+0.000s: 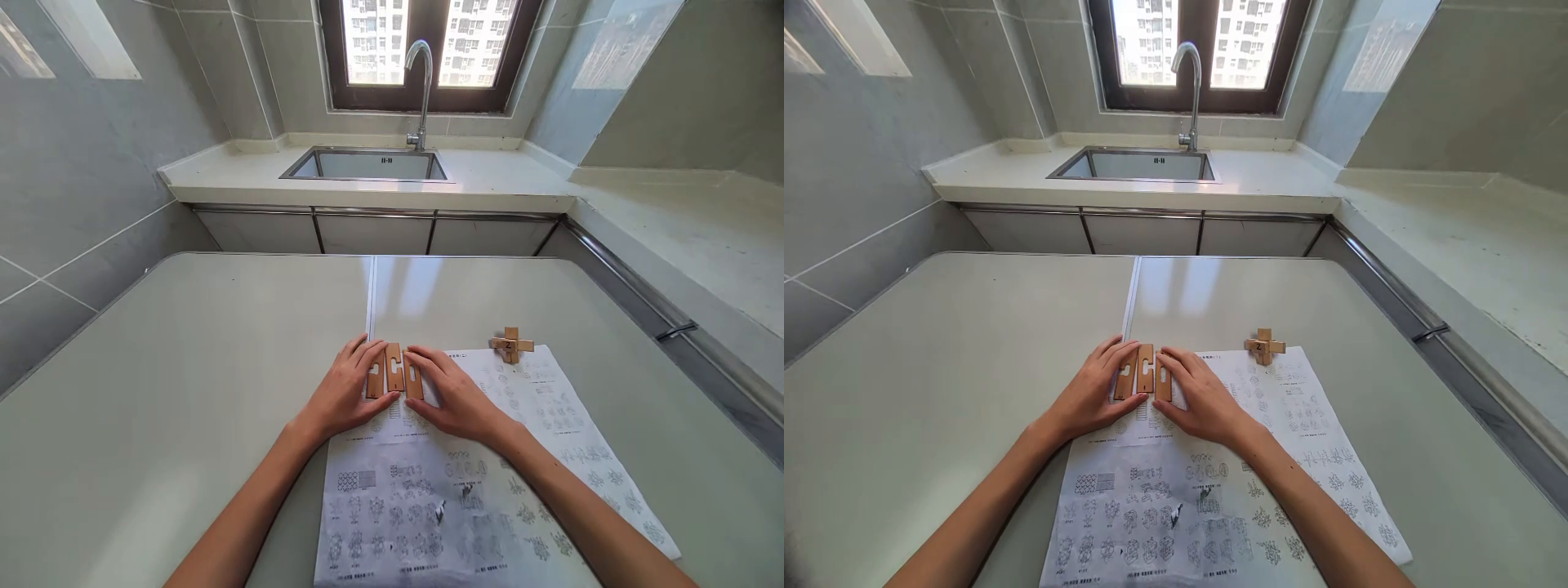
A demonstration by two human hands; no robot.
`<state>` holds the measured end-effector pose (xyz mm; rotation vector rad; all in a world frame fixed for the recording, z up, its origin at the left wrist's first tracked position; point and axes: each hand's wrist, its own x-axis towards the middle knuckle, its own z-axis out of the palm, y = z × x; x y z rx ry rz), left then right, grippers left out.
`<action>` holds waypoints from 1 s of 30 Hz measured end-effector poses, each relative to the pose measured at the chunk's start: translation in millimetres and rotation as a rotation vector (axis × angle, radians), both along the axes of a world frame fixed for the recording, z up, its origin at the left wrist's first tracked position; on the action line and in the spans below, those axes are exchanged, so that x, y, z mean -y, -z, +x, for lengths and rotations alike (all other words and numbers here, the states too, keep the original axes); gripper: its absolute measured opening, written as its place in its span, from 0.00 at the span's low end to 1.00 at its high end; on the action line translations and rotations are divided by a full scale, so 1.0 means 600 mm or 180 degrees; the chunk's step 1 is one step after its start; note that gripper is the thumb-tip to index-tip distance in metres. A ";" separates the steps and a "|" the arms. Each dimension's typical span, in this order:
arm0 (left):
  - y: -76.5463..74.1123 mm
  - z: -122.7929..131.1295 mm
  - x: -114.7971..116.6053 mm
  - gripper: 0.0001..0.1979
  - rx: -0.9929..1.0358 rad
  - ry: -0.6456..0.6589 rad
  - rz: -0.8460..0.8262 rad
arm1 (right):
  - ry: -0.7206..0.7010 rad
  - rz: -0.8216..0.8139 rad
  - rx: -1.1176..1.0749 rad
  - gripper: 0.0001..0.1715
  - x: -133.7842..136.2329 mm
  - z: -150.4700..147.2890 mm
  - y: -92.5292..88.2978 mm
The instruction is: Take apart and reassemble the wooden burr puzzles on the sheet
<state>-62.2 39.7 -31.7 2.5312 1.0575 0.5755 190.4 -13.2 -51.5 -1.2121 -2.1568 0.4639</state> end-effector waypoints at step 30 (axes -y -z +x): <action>-0.027 0.019 0.004 0.36 -0.0096 -0.0015 -0.0021 | -0.0019 -0.0001 -0.0292 0.40 -0.007 0.015 -0.013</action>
